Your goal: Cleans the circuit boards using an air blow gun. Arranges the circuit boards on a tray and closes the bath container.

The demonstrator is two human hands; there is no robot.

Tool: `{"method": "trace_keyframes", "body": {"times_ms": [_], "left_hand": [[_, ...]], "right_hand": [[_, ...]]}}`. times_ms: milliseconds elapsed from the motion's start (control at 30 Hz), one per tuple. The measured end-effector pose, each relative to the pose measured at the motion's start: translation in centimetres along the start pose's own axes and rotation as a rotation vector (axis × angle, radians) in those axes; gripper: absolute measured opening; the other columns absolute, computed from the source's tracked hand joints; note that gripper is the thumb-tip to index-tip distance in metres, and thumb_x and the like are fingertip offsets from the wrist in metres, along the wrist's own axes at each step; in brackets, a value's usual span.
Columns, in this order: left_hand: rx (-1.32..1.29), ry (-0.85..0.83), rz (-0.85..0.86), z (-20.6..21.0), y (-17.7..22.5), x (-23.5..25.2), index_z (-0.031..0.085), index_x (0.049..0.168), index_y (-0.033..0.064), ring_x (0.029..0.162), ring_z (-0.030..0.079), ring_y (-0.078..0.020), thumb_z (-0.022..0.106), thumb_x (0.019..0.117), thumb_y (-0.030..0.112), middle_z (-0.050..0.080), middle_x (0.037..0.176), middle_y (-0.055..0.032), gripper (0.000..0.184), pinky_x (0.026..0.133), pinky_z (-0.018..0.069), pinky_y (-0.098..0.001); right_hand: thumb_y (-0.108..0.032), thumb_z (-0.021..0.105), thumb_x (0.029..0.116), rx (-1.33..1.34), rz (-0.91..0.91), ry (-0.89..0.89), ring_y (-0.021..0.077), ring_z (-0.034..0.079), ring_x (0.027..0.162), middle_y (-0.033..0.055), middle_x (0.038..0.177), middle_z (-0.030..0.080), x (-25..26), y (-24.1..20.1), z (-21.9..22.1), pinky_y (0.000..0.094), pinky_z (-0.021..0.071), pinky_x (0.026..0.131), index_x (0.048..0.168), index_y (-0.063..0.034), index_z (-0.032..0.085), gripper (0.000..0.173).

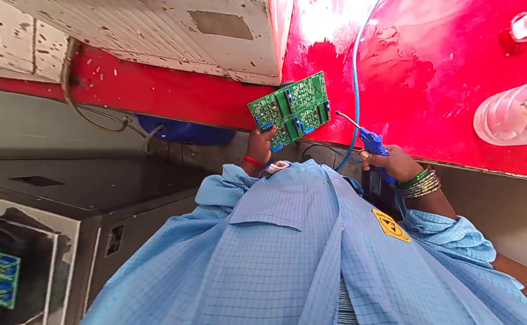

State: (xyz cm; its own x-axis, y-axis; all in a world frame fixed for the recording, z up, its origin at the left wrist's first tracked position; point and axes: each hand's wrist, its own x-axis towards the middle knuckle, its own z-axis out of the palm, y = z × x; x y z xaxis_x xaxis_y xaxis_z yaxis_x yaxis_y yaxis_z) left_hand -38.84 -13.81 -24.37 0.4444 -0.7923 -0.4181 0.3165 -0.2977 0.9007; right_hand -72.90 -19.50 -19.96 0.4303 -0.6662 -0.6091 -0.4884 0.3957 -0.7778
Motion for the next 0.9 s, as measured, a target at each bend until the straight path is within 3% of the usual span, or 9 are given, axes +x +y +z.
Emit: {"method": "trace_keyframes", "body": {"times_ms": [200, 333, 500, 667, 800, 900], "left_hand": [[-0.018, 0.004, -0.011, 0.1, 0.2, -0.2, 0.051, 0.128, -0.0042, 0.098, 0.067, -0.0121, 0.054, 0.1005, -0.004, 0.064, 0.111, -0.0097, 0.027, 0.089, 0.0579, -0.0316], [-0.020, 0.009, -0.007, 0.1, 0.1, -0.2, 0.050, 0.129, -0.0050, 0.099, 0.066, -0.0127, 0.055, 0.1000, -0.004, 0.063, 0.113, -0.0113, 0.029, 0.090, 0.0571, -0.0311], [-0.030, 0.008, 0.007, 0.0, -0.1, -0.2, 0.050, 0.129, -0.0046, 0.101, 0.066, -0.0125, 0.055, 0.0997, -0.005, 0.063, 0.114, -0.0114, 0.030, 0.091, 0.0566, -0.0308], [-0.025, 0.019, -0.006, 0.3, 0.1, -0.3, 0.051, 0.127, -0.0051, 0.098, 0.066, -0.0115, 0.055, 0.0997, -0.005, 0.064, 0.110, -0.0106, 0.027, 0.089, 0.0569, -0.0300], [-0.027, 0.015, -0.001, 0.3, 0.3, -0.3, 0.051, 0.128, -0.0056, 0.099, 0.066, -0.0127, 0.054, 0.1000, -0.005, 0.064, 0.112, -0.0121, 0.028, 0.090, 0.0567, -0.0308], [-0.029, 0.020, -0.021, 0.5, 0.8, -0.5, 0.050, 0.129, -0.0051, 0.100, 0.065, -0.0123, 0.054, 0.1006, -0.004, 0.063, 0.113, -0.0120, 0.029, 0.090, 0.0563, -0.0305]], "right_hand": [[-0.020, 0.062, 0.0989, -0.019, 0.049, -0.040, 0.0021, 0.061, 0.064, -0.0068, 0.071, 0.064, -0.8, -0.3, 1.3, 0.0210, 0.0519, 0.065, 0.099, -0.0082, 0.067, 0.013], [-0.028, 0.065, 0.0945, -0.090, -0.036, -0.013, 0.0026, 0.060, 0.065, -0.0059, 0.075, 0.066, -0.7, -1.3, 1.8, 0.0236, 0.0511, 0.064, 0.104, -0.0086, 0.069, 0.022], [-0.030, 0.066, 0.0953, -0.093, -0.054, 0.001, 0.0023, 0.060, 0.065, -0.0056, 0.075, 0.067, -0.8, -1.3, 1.6, 0.0227, 0.0510, 0.063, 0.106, -0.0089, 0.069, 0.024], [-0.023, 0.066, 0.0956, -0.142, -0.006, -0.104, 0.0014, 0.060, 0.069, -0.0054, 0.079, 0.066, -1.5, -1.3, 2.5, 0.0223, 0.0519, 0.068, 0.109, -0.0074, 0.069, 0.021], [-0.037, 0.070, 0.0883, -0.276, -0.055, -0.220, 0.0044, 0.062, 0.076, -0.0021, 0.088, 0.068, -1.4, -2.8, 3.8, 0.0292, 0.0529, 0.072, 0.114, -0.0094, 0.070, 0.038], [-0.036, 0.073, 0.0893, -0.365, -0.062, -0.339, 0.0051, 0.062, 0.076, -0.0013, 0.089, 0.067, -1.3, -4.3, 4.4, 0.0300, 0.0528, 0.071, 0.113, -0.0102, 0.069, 0.035]]}}
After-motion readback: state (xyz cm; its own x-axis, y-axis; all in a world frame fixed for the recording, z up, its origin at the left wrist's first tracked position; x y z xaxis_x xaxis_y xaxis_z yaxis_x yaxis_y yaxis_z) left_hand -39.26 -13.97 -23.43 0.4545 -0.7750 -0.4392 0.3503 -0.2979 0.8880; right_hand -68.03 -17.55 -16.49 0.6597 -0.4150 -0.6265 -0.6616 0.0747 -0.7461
